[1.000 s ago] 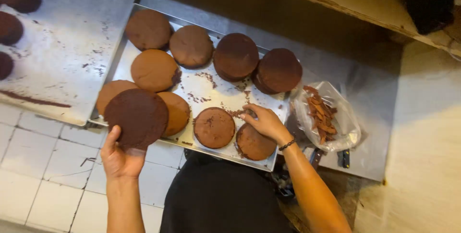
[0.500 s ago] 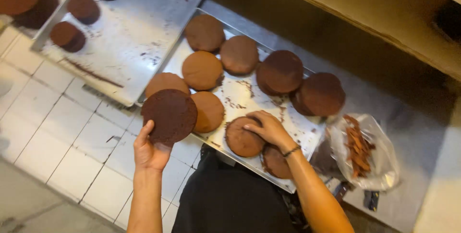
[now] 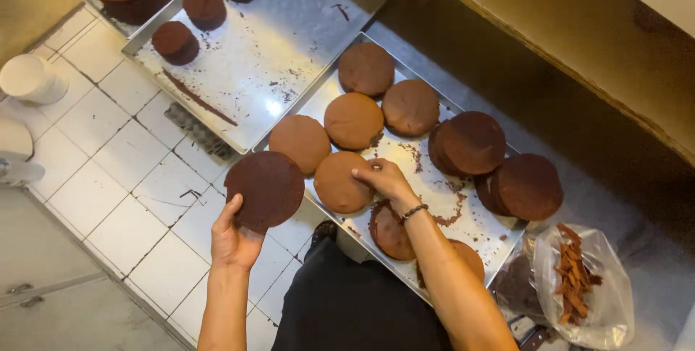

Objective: Trimming the edges of chocolate cakes using a knife and placing them on a tray.

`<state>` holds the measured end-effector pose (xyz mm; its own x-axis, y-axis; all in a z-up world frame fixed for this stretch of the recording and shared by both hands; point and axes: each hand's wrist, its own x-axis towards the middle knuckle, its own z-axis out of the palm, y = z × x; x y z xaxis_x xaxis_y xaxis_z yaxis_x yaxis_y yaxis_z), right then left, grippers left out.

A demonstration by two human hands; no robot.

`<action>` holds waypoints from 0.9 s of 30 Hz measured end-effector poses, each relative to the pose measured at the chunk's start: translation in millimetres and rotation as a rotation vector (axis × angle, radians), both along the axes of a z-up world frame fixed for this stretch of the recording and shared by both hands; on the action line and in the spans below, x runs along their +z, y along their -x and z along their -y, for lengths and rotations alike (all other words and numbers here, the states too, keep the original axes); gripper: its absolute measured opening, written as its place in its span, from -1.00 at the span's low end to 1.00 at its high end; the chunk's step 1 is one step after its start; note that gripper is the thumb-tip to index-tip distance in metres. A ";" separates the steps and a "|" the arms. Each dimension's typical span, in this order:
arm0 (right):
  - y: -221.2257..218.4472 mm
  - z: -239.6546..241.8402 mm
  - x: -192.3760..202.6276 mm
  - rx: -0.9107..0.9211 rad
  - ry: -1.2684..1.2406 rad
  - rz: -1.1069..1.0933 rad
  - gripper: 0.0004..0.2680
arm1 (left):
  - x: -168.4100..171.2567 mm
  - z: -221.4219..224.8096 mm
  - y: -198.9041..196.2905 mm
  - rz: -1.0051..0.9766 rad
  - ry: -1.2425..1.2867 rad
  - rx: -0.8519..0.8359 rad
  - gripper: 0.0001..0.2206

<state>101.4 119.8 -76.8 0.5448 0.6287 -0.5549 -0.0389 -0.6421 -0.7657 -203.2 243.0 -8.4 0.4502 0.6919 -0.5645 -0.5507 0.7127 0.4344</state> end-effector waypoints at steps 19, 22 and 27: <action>-45.9 111.3 58.7 -0.464 -0.531 -0.541 -0.50 | -6.0 31.4 -69.0 -0.231 -0.474 -0.259 -0.49; -45.7 143.5 91.6 -0.560 -0.621 -0.610 -0.54 | 16.2 54.3 -99.6 -0.714 -1.163 -0.375 -0.43; -33.5 178.9 98.6 -0.645 -0.683 -0.649 -0.50 | 18.6 76.6 -106.6 -0.915 -1.876 -0.883 -0.30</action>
<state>134.9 -59.1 21.8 0.6112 0.6144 -0.4989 -0.7260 0.1841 -0.6626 -96.5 166.4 10.1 0.9278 0.3581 0.1041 0.2425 -0.7914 0.5611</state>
